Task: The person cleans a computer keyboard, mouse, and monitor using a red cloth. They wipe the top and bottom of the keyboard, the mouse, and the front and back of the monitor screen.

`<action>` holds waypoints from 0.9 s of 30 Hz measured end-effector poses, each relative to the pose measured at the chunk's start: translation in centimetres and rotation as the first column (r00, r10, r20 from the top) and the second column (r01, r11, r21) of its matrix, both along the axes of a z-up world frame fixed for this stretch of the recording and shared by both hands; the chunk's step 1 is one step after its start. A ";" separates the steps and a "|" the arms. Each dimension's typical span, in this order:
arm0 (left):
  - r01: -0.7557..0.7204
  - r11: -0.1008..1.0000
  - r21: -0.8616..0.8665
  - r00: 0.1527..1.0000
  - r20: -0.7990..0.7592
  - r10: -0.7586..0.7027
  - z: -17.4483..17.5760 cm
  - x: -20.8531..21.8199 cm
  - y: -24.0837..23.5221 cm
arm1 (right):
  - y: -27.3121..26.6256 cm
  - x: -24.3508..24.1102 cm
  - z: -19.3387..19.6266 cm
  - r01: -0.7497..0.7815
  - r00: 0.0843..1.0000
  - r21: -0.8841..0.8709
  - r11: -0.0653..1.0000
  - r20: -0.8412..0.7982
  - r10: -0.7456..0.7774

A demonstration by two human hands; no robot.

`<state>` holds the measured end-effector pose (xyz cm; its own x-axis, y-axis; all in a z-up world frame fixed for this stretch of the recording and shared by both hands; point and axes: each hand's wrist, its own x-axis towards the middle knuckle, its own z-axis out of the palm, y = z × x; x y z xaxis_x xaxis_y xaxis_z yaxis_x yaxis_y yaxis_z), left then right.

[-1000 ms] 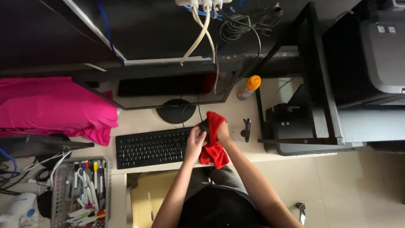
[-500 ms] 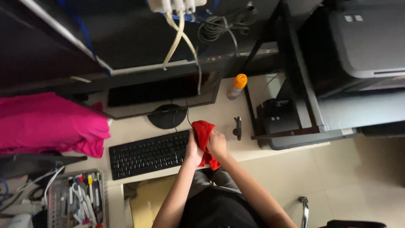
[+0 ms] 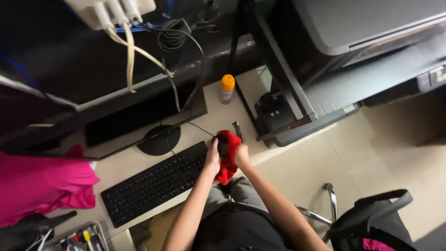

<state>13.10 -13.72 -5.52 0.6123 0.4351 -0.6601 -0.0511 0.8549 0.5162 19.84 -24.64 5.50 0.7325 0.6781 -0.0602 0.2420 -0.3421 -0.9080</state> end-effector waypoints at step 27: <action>0.593 -0.447 0.670 0.737 -0.675 -0.034 0.0 -0.1 3.8 | 0.8 3.7 7.3 0.354 0.677 0.511 0.783 -0.718 0.162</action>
